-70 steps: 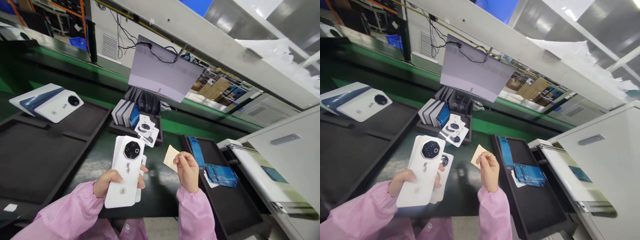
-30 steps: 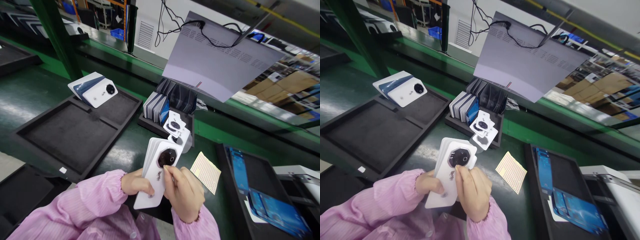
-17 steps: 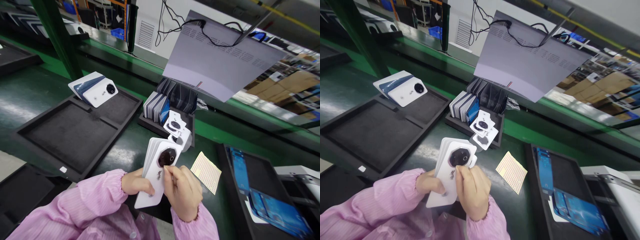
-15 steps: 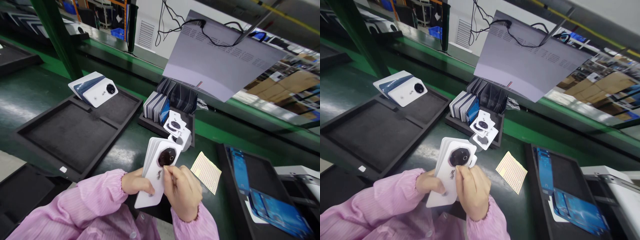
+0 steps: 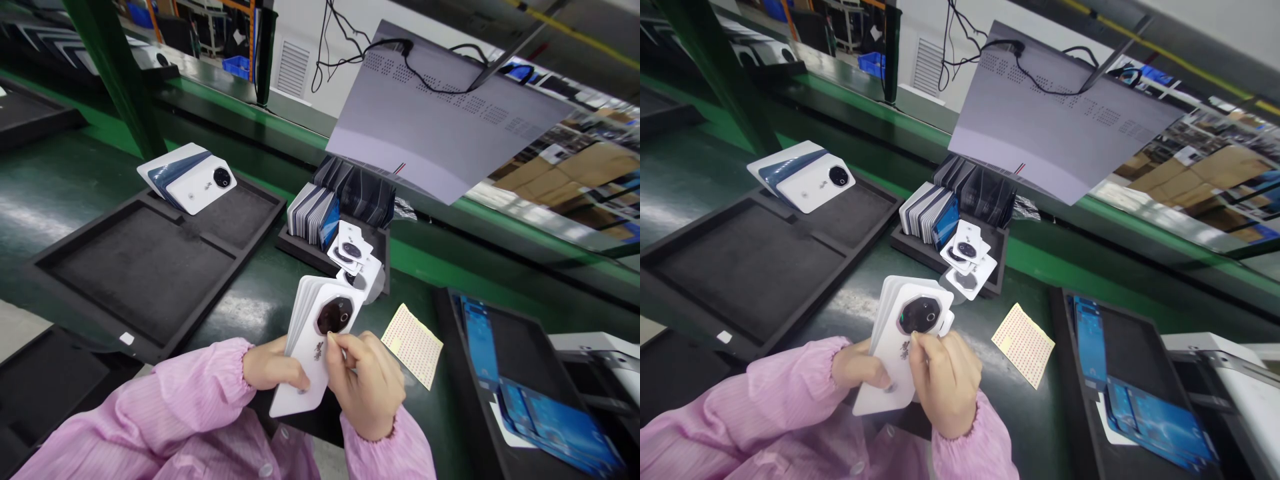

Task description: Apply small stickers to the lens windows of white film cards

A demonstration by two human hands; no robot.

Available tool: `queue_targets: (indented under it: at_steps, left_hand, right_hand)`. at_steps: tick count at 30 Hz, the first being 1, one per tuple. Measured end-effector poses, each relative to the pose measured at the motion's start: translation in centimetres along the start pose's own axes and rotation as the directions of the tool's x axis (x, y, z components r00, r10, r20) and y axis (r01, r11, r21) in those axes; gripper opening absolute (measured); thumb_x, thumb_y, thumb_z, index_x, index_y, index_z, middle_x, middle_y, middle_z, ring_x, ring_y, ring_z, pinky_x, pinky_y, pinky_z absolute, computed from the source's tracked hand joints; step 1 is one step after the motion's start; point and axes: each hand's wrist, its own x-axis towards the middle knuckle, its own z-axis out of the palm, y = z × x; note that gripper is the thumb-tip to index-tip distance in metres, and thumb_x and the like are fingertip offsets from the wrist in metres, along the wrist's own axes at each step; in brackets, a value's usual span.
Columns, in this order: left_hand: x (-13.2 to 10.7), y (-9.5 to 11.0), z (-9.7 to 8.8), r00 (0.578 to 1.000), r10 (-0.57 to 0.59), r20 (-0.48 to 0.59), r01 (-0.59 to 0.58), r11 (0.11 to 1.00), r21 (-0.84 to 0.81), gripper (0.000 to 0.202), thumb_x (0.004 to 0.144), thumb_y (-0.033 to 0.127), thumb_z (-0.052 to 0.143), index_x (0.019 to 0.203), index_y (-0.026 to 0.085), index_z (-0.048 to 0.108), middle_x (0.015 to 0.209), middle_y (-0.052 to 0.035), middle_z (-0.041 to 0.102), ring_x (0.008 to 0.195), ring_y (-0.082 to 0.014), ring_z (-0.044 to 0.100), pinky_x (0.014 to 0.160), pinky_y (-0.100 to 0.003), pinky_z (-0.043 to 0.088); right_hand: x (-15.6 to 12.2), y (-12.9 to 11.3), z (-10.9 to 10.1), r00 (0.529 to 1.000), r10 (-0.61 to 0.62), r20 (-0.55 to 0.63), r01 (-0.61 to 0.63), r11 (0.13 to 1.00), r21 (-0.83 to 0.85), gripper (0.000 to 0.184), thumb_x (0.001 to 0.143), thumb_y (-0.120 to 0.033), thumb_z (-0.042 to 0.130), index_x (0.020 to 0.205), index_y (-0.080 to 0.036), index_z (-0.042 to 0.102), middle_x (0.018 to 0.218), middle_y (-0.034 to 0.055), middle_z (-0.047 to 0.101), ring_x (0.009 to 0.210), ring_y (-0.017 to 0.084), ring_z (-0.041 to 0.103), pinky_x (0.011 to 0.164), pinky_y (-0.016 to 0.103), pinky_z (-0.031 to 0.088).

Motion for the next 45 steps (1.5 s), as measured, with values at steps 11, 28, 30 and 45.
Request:
queue_targets:
  at_steps: [11, 28, 30, 45]
  left_hand:
    - [0.06, -0.24, -0.23, 1.000, -0.003, -0.017, 0.003, 1.000, -0.013, 0.016, 0.047, 0.014, 0.058, 0.062, 0.014, 0.063, 0.053, 0.0012, 0.059, 0.051, -0.0122, 0.052, 0.044, -0.020, 0.040]
    - [0.01, -0.25, -0.05, 0.998, -0.062, -0.031, 0.062, 0.998, 0.002, 0.012, 0.045, 0.015, 0.058, 0.055, 0.014, 0.065, 0.054, 0.0005, 0.060, 0.053, -0.0119, 0.052, 0.046, -0.020, 0.042]
    - [0.03, -0.25, -0.07, 0.998, -0.065, -0.025, 0.066, 0.998, 0.014, 0.012, 0.045, 0.015, 0.057, 0.055, 0.014, 0.065, 0.054, 0.0005, 0.059, 0.053, -0.0119, 0.051, 0.047, -0.020, 0.042]
    - [0.21, 0.25, -0.06, 1.000, -0.011, 0.023, 0.009, 0.998, 0.070, 0.013, 0.045, 0.014, 0.057, 0.057, 0.015, 0.063, 0.056, 0.0020, 0.057, 0.054, -0.0109, 0.050, 0.045, -0.018, 0.041]
  right_hand:
    - [-0.02, -0.05, -0.14, 0.998, 0.010, 0.064, -0.007, 0.999, -0.046, 0.006, 0.082, -0.011, 0.057, 0.082, -0.017, 0.056, 0.056, -0.0040, 0.045, 0.048, 0.009, 0.043, 0.048, 0.024, 0.031]
    - [-0.26, -0.29, -0.14, 1.000, 0.022, 0.022, -0.021, 0.999, -0.028, 0.013, 0.080, -0.006, 0.059, 0.089, -0.015, 0.059, 0.061, 0.0001, 0.055, 0.052, 0.011, 0.045, 0.051, 0.025, 0.036]
    - [-0.41, -0.29, -0.07, 1.000, 0.019, 0.012, -0.019, 1.000, -0.025, 0.016, 0.079, -0.005, 0.060, 0.091, -0.014, 0.060, 0.062, 0.0010, 0.056, 0.054, 0.011, 0.046, 0.051, 0.025, 0.036]
    - [-0.39, -0.18, 0.07, 0.998, 0.050, 0.036, -0.049, 0.999, -0.018, 0.009, 0.081, -0.008, 0.057, 0.081, -0.016, 0.055, 0.055, -0.0035, 0.043, 0.050, 0.010, 0.038, 0.049, 0.025, 0.030]
